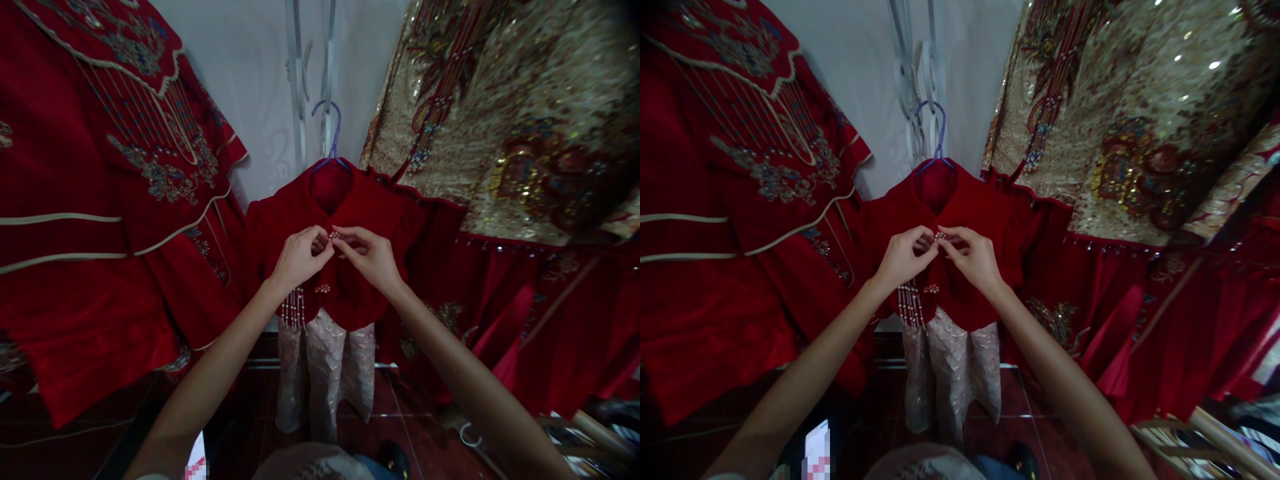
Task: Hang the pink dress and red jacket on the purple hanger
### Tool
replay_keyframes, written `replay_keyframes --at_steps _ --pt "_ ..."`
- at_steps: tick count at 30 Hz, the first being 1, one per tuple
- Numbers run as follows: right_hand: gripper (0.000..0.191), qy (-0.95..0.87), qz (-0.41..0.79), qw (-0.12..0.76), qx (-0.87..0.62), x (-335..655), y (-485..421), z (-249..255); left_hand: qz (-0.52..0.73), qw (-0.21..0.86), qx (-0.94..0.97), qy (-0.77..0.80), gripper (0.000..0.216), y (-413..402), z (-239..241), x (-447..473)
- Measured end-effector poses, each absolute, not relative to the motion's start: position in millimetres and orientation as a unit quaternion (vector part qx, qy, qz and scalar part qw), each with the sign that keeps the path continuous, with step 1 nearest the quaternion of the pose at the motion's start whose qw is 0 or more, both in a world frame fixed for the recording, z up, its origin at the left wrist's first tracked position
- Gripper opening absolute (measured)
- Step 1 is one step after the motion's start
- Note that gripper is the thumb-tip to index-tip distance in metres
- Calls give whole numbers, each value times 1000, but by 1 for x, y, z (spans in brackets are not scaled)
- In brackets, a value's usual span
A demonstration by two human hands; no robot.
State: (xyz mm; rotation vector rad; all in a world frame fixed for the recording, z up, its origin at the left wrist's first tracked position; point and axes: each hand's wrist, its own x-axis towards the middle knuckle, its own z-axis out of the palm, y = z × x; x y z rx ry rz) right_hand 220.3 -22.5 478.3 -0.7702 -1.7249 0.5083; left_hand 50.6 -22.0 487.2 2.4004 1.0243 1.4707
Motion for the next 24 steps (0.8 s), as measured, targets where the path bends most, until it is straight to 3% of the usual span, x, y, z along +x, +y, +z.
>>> replay_keyframes --at_steps 11,17,24 --pt "36 -727 249 545 -336 225 -20 486 457 40 824 333 4 -22 492 49" --pt "42 -730 242 562 -304 219 -28 484 499 155 801 291 5 -26 492 51" --pt "92 -737 225 552 -320 202 -51 446 566 282 715 299 5 -21 478 55"
